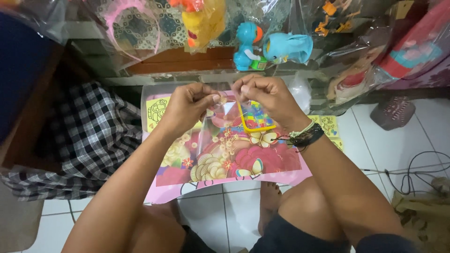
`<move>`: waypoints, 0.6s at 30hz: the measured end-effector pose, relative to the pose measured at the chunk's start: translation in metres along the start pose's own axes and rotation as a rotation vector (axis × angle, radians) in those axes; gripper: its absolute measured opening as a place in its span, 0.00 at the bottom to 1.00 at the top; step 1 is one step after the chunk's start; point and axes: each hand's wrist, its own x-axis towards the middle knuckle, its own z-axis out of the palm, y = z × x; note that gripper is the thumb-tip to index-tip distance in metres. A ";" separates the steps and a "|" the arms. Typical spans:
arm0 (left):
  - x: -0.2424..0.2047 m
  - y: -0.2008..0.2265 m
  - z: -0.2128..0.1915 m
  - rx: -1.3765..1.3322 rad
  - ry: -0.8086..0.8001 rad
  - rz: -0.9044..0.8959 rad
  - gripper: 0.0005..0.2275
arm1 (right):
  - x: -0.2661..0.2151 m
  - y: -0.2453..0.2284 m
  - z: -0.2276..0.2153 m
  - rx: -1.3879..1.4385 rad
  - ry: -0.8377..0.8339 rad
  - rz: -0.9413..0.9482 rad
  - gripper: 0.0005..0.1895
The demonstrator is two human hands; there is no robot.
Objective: The person is packaging toy items by hand, placing a drawing card and small colorful bricks into a plastic bag. They repeat the process for multiple bags, using cards with different illustrations such as a pony, tank, and car.
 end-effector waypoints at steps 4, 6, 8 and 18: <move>-0.002 0.003 0.002 0.007 0.056 0.075 0.06 | 0.002 0.011 0.003 0.115 0.135 0.005 0.13; 0.005 -0.008 0.002 0.028 0.078 0.104 0.06 | 0.002 0.004 0.006 0.108 0.162 -0.009 0.13; 0.007 -0.013 0.001 0.049 0.102 0.133 0.05 | 0.003 0.005 0.008 0.102 0.188 -0.023 0.14; -0.004 0.007 0.004 0.079 0.009 0.061 0.10 | 0.002 0.022 0.002 -0.165 0.134 0.012 0.03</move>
